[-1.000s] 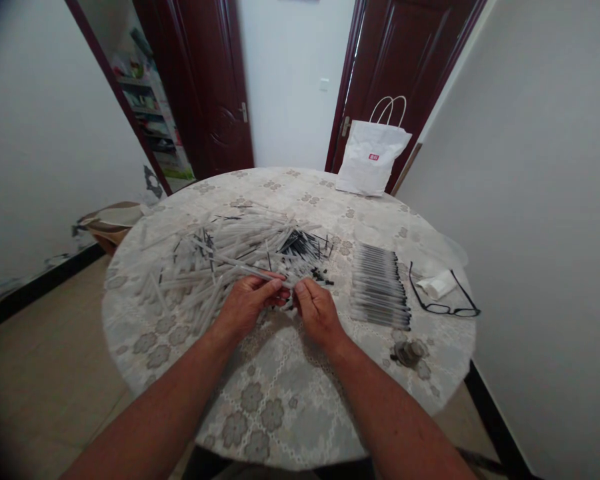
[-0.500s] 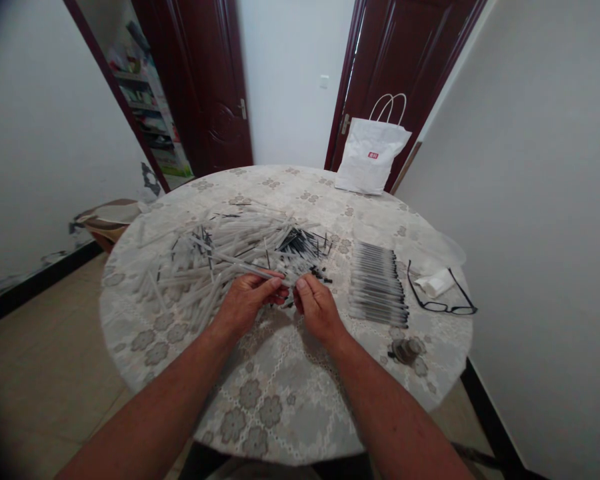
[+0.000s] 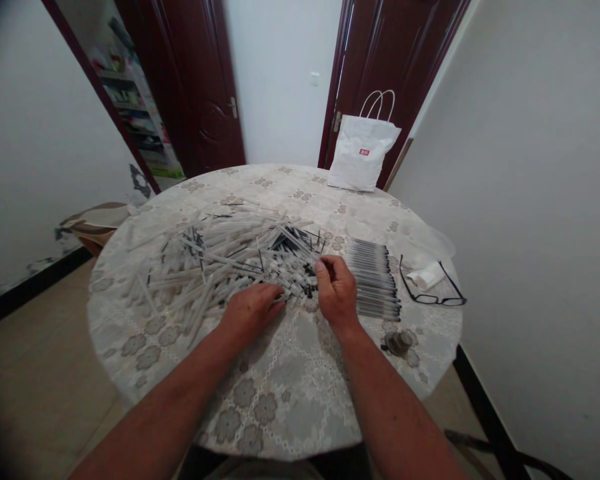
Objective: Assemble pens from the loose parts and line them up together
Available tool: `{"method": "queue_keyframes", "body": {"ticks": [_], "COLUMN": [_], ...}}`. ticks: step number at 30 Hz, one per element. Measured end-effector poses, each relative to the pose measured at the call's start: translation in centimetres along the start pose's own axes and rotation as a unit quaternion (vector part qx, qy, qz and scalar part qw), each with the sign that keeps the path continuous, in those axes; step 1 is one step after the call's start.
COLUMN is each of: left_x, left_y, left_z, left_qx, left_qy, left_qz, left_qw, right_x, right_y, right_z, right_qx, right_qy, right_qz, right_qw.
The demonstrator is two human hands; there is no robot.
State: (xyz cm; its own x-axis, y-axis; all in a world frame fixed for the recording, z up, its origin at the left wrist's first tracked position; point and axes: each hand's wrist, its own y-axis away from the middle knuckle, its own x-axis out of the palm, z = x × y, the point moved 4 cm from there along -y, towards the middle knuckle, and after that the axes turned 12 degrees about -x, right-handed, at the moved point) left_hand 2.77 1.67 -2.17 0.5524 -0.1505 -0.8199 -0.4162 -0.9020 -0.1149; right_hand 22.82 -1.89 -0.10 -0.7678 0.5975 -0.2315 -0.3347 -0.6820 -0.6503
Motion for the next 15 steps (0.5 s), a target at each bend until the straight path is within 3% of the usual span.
{"method": "queue_keyframes", "body": {"ticks": [4, 8, 12, 15], "left_x": [1.0, 1.5, 1.6, 0.8], "left_y": [0.2, 0.3, 0.4, 0.5], "left_z": [-0.6, -0.8, -0.9, -1.3], "left_qx": [0.006, 0.010, 0.012, 0.018], "left_qy": [-0.132, -0.180, -0.182, -0.100], "left_qz": [0.027, 0.030, 0.022, -0.019], "left_qw": [0.991, 0.983, 0.983, 0.995], "right_x": [-0.1, 0.0, 0.0, -0.2], "right_y": [-0.1, 0.1, 0.1, 0.1], "right_z": [-0.2, 0.2, 0.3, 0.0], "right_qx": [-0.012, -0.020, -0.015, -0.005], "right_qy": [0.008, 0.009, -0.004, -0.017], "right_qz": [-0.007, 0.001, -0.003, -0.021], "right_qw": [1.000, 1.000, 1.000, 1.000]}}
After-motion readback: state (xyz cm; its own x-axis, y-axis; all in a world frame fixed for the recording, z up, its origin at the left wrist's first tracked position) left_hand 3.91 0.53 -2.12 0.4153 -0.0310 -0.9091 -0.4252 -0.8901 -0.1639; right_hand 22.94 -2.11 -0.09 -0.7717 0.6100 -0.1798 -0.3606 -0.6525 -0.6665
